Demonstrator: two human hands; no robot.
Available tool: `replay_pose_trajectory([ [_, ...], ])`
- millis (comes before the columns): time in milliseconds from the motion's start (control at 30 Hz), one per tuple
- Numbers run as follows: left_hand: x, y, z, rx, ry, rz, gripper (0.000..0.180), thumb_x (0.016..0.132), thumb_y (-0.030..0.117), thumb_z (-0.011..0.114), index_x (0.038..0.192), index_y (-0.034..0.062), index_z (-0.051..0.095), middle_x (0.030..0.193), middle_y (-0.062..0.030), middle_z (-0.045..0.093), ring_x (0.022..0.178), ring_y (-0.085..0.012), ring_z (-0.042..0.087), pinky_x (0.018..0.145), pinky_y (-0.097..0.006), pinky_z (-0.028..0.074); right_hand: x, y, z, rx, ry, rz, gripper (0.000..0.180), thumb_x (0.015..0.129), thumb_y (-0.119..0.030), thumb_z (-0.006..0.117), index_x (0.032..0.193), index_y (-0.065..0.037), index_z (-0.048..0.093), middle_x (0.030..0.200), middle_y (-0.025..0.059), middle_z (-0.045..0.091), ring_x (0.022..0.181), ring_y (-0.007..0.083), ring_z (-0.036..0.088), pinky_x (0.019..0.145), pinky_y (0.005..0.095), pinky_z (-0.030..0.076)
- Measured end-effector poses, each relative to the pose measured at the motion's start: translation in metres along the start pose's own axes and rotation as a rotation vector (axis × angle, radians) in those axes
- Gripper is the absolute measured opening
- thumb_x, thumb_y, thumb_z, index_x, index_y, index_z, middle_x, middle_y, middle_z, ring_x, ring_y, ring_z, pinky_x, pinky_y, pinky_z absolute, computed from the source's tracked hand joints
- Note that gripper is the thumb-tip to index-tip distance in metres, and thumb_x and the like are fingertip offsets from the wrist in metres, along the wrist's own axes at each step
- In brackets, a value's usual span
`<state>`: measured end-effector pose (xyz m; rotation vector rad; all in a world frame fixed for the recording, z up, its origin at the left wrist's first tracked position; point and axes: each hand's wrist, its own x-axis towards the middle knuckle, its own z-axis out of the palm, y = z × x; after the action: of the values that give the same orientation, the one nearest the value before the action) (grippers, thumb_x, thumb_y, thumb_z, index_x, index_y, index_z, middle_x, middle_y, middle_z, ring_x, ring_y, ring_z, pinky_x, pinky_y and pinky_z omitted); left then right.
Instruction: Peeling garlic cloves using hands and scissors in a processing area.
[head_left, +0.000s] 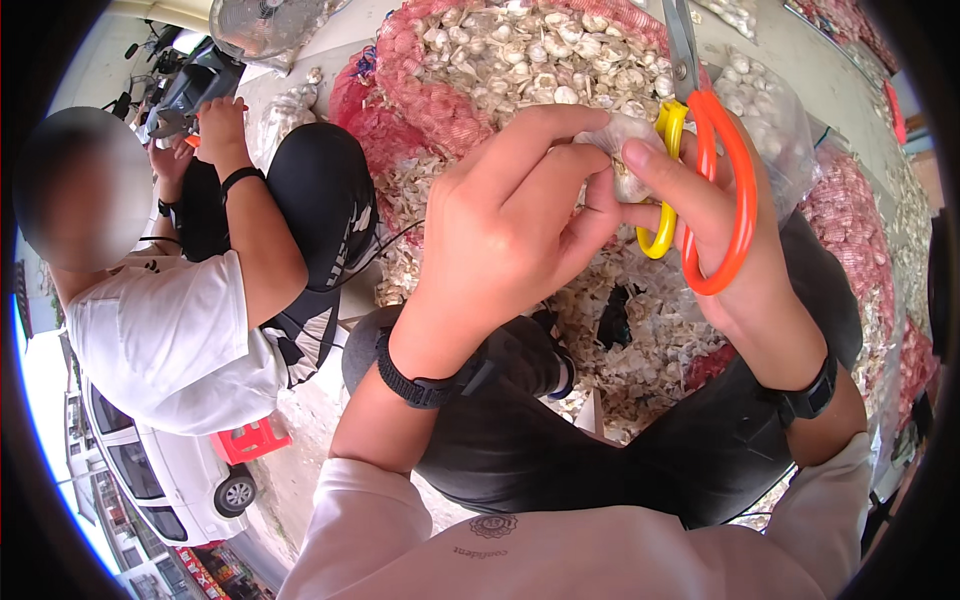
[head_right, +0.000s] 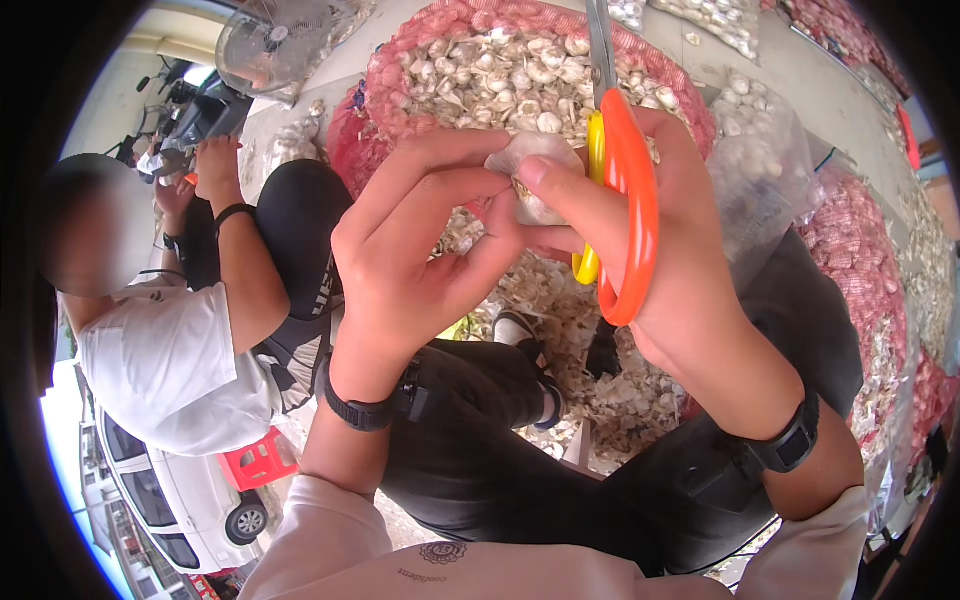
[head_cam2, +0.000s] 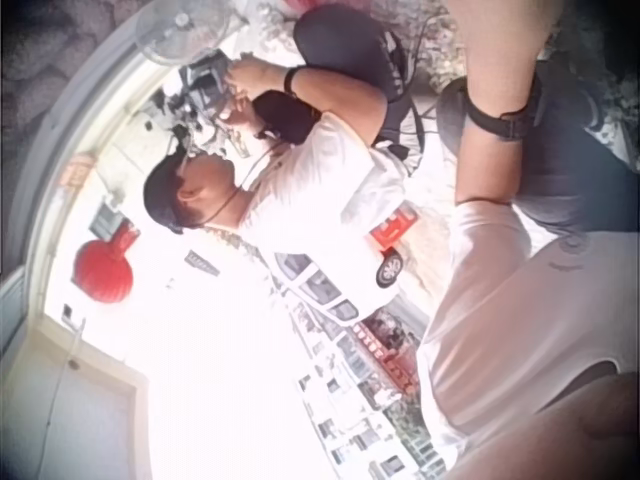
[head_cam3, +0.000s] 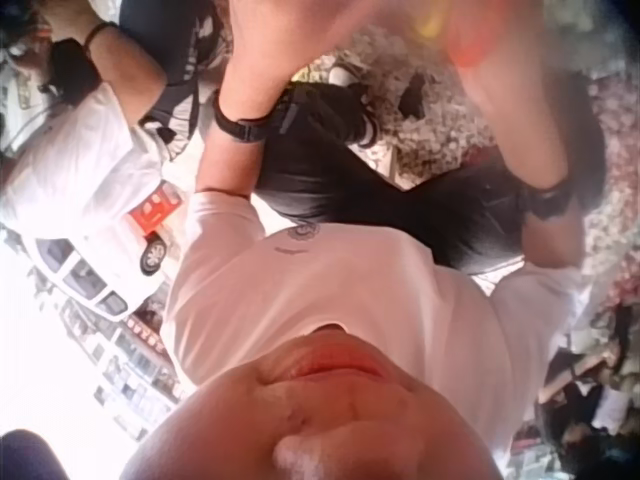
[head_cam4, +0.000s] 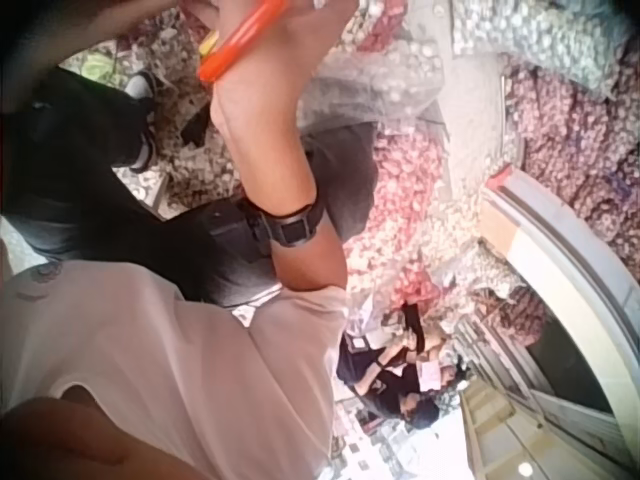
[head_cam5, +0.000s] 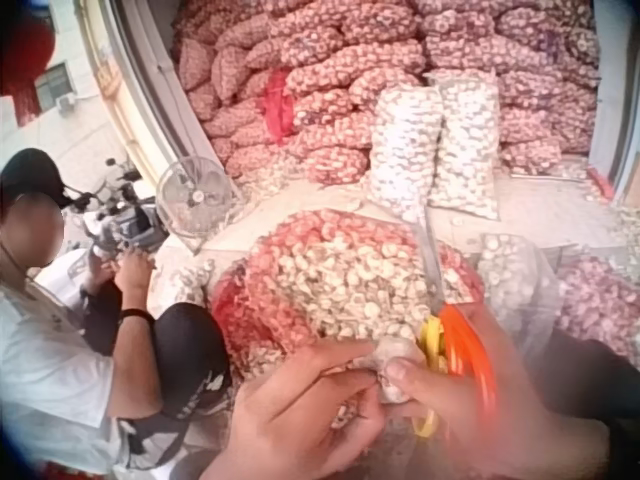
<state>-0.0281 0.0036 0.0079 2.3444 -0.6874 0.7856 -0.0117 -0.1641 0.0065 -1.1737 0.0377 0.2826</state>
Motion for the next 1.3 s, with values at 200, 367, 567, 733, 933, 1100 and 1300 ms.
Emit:
replay_pose_trajectory([
  [200, -0.002, -0.003, 0.006, 0.039, 0.036, -0.004, 0.015, 0.069, -0.005, 0.07, 0.079, 0.0012, 0.06, 0.096, -0.0081, 0.067, 0.066, -0.0168, 0.063, 0.061, -0.027, 0.053, -0.002, -0.002, 0.002, -0.044, -0.005, 0.018, 0.033, 0.085, -0.013, 0.071, 0.113, -0.007, 0.054, 0.095, 0.0001, 0.06, 0.088, 0.0086, 0.061, 0.07, 0.0278, 0.056],
  [367, 0.0, -0.004, 0.003, -0.014, 0.041, -0.039, 0.014, 0.068, -0.006, 0.069, 0.077, 0.0003, 0.059, 0.095, -0.0087, 0.066, 0.068, -0.0156, 0.064, 0.062, -0.026, 0.054, 0.0, -0.001, 0.003, -0.047, -0.014, 0.045, 0.031, 0.085, -0.014, 0.071, 0.111, -0.006, 0.056, 0.096, 0.0011, 0.062, 0.088, 0.0093, 0.062, 0.072, 0.0282, 0.056],
  [567, 0.002, -0.005, -0.005, -0.05, 0.028, -0.023, 0.014, 0.069, -0.007, 0.07, 0.08, -0.0021, 0.064, 0.092, -0.0108, 0.065, 0.071, -0.0168, 0.066, 0.063, -0.026, 0.055, 0.003, -0.001, 0.002, -0.018, -0.044, 0.027, 0.031, 0.086, -0.014, 0.07, 0.112, -0.005, 0.056, 0.097, 0.0021, 0.063, 0.089, 0.0103, 0.063, 0.073, 0.0288, 0.057],
  [733, 0.003, -0.009, -0.002, -0.059, 0.062, 0.008, 0.015, 0.069, -0.006, 0.071, 0.082, -0.0028, 0.065, 0.092, -0.0113, 0.066, 0.072, -0.0175, 0.066, 0.062, -0.026, 0.056, 0.002, -0.002, 0.002, -0.024, -0.054, 0.021, 0.032, 0.086, -0.013, 0.07, 0.113, -0.005, 0.056, 0.097, 0.0017, 0.062, 0.09, 0.0101, 0.063, 0.073, 0.0295, 0.057],
  [933, 0.002, -0.007, -0.003, -0.066, 0.056, 0.003, 0.016, 0.068, -0.007, 0.071, 0.083, -0.0028, 0.065, 0.091, -0.0111, 0.066, 0.073, -0.0178, 0.066, 0.062, -0.026, 0.056, 0.001, -0.002, 0.003, -0.05, -0.027, 0.015, 0.032, 0.085, -0.012, 0.069, 0.114, -0.006, 0.056, 0.097, 0.0008, 0.062, 0.091, 0.0097, 0.062, 0.073, 0.029, 0.056],
  [1100, 0.002, -0.01, -0.004, -0.091, 0.052, 0.018, 0.017, 0.067, -0.007, 0.071, 0.083, -0.0027, 0.065, 0.09, -0.0108, 0.066, 0.073, -0.0178, 0.065, 0.061, -0.026, 0.056, -0.001, -0.003, 0.006, -0.064, 0.003, -0.009, 0.028, 0.085, -0.013, 0.071, 0.109, -0.007, 0.058, 0.091, -0.0019, 0.061, 0.083, 0.0067, 0.062, 0.068, 0.0253, 0.056],
  [1300, 0.001, -0.004, -0.005, -0.06, 0.054, -0.04, 0.015, 0.067, -0.008, 0.07, 0.081, -0.0027, 0.066, 0.09, -0.0103, 0.066, 0.073, -0.0175, 0.066, 0.061, -0.026, 0.057, -0.001, -0.002, 0.008, -0.081, 0.016, -0.006, 0.027, 0.085, -0.013, 0.071, 0.108, -0.008, 0.058, 0.089, -0.0024, 0.06, 0.081, 0.0059, 0.062, 0.067, 0.0247, 0.057],
])
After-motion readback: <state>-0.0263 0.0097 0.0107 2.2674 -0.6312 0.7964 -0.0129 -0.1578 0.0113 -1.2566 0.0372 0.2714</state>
